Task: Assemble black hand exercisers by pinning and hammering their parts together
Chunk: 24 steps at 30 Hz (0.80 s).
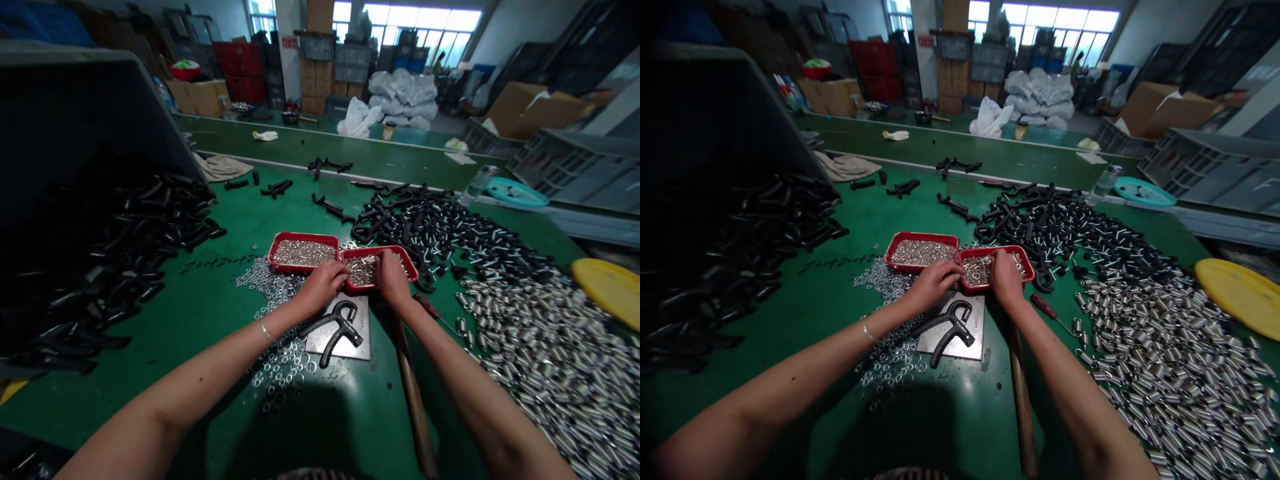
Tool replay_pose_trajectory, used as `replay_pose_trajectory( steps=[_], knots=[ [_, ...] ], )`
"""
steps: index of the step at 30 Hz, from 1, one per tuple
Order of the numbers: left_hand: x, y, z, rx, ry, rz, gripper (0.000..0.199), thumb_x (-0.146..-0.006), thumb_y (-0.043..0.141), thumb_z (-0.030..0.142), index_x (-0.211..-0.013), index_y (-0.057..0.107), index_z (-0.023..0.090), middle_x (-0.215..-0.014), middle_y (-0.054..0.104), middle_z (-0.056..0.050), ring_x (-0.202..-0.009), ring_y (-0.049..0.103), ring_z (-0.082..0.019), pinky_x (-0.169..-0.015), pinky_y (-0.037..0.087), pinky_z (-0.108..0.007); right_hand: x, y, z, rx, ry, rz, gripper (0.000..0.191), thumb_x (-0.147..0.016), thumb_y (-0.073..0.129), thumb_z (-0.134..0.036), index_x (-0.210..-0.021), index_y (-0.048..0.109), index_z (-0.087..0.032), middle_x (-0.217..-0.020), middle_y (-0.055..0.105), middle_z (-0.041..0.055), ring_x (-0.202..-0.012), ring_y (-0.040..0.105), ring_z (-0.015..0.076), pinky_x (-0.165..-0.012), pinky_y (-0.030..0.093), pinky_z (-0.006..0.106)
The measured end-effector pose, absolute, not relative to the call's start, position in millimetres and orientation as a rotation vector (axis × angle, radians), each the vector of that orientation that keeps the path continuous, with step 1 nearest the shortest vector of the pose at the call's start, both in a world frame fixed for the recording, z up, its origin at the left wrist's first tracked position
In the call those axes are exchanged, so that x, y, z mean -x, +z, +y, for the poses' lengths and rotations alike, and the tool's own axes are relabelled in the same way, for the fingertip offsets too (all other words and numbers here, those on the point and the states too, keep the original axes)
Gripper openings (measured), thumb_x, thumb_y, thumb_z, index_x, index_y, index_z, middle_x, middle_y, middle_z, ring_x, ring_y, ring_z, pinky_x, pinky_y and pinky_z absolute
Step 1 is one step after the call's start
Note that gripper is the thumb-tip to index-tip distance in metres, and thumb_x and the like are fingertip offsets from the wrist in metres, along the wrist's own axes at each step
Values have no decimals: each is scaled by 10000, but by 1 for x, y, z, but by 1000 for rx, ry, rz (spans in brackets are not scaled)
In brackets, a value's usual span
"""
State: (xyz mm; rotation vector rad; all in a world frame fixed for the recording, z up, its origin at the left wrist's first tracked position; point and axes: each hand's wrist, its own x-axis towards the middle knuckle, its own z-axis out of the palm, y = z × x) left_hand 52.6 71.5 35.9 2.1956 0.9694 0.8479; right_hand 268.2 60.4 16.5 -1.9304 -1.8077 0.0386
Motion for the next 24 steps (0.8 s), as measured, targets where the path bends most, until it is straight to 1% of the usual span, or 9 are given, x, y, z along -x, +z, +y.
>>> replay_pose_trajectory(
  steps=[2,4,6,8,10,12,17,20,24],
  knots=[
    [-32,35,50,-2072,803,985,109,-922,566,229,-956,660,185,-938,679,-49,-891,626,-191,-845,481,-340,-271,26,42,1837,63,-1781,251,-991,371,-241,-1079,586,-145,-1038,673,151,-954,603,255,-844,451,358],
    [-18,30,31,-1987,771,1002,109,-910,591,272,-934,664,194,-889,678,-35,-828,626,-184,-797,488,-333,-271,32,17,1698,190,-1769,214,-977,441,-281,-1014,626,-181,-1020,679,108,-961,612,233,-881,461,350],
    [-15,23,18,-1996,750,1012,119,-906,600,295,-883,666,199,-883,661,-35,-840,610,-191,-804,480,-341,-269,30,-9,1578,405,-1786,201,-951,502,-310,-968,674,-205,-994,679,76,-952,621,221,-887,472,348],
    [-19,16,12,-2064,729,1039,122,-900,610,292,-841,657,195,-909,636,-43,-891,586,-206,-840,463,-357,-265,23,-29,1546,591,-1823,218,-937,511,-303,-978,709,-218,-974,671,64,-936,624,216,-871,481,351],
    [-27,9,10,-2126,710,1092,116,-891,619,269,-809,634,188,-901,612,-48,-903,564,-216,-851,449,-366,-260,15,-40,1565,677,-1825,237,-928,502,-283,-1007,716,-218,-964,668,61,-933,624,212,-867,481,353],
    [-34,4,9,-2175,692,1126,116,-885,623,243,-785,611,185,-886,597,-49,-903,549,-222,-858,438,-371,-255,8,-42,1608,716,-1753,220,-914,511,-286,-994,699,-204,-940,680,55,-906,632,209,-851,481,349],
    [-35,-1,9,-2198,719,1118,130,-897,609,238,-781,583,184,-881,585,-46,-919,534,-223,-865,426,-369,-246,2,-30,1682,805,-1626,207,-907,510,-346,-834,625,-190,-806,689,31,-752,629,191,-718,468,305],
    [-34,-4,9,-2157,732,1163,146,-906,609,260,-791,569,180,-885,585,-47,-911,539,-219,-851,434,-362,-241,2,-25,1700,771,-1685,219,-926,479,-339,-806,595,-196,-791,678,26,-743,618,186,-708,447,292],
    [-35,-4,8,-2239,694,1173,160,-914,604,261,-785,560,179,-882,585,-52,-911,536,-225,-860,434,-368,-239,4,-20,1776,685,-1821,195,-945,466,-298,-830,586,-196,-822,685,37,-761,624,189,-704,430,282]
  ],
)
